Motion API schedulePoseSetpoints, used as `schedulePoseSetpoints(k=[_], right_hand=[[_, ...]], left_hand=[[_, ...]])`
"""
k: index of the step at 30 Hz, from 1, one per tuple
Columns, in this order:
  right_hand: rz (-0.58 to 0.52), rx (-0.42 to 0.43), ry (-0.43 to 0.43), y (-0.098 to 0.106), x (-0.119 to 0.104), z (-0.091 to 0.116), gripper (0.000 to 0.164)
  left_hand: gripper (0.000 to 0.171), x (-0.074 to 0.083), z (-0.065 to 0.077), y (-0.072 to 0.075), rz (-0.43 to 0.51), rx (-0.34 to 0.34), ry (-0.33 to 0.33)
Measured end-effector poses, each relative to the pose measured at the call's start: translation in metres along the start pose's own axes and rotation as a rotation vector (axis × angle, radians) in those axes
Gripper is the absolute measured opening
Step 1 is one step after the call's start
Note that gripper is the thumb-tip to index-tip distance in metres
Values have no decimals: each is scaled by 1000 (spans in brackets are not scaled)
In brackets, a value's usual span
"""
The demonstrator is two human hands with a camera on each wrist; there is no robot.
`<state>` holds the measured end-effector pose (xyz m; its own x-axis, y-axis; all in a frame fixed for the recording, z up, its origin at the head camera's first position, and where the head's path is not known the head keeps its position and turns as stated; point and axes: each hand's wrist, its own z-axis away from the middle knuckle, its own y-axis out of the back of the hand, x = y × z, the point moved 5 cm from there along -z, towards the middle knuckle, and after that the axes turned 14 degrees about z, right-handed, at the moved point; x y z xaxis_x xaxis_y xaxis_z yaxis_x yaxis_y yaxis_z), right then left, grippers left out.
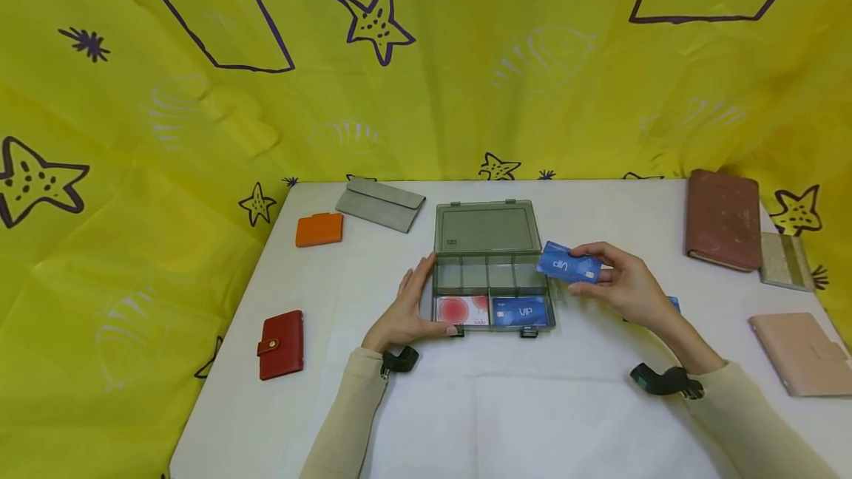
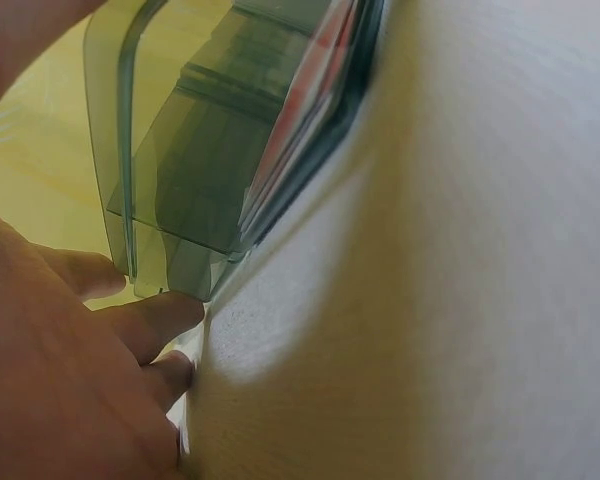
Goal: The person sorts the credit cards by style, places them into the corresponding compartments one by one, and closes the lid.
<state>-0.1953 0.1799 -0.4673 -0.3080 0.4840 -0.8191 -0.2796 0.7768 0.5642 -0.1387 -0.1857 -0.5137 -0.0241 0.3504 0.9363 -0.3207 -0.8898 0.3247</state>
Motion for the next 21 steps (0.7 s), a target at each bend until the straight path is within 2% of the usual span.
schedulePoseSetpoints(k=[4, 7, 12, 16, 19, 21], right_hand=[[22, -36, 15, -12, -7, 1, 64], [30, -84, 14, -19, -12, 2, 64], [-21, -213, -17, -30, -19, 5, 67], [-52, -295, -3, -39, -23, 6, 74], [-24, -306, 38, -45, -25, 7, 73], [25, -282, 67, -48, -25, 7, 70]], left_hand=[[132, 2, 0, 0, 6, -4, -8], [132, 3, 0, 1, 8, -8, -21], [131, 1, 0, 1, 2, -6, -4], [132, 1, 0, 1, 4, -7, 1], [132, 2, 0, 1, 4, -9, -4], [132, 2, 0, 1, 1, -10, -3]])
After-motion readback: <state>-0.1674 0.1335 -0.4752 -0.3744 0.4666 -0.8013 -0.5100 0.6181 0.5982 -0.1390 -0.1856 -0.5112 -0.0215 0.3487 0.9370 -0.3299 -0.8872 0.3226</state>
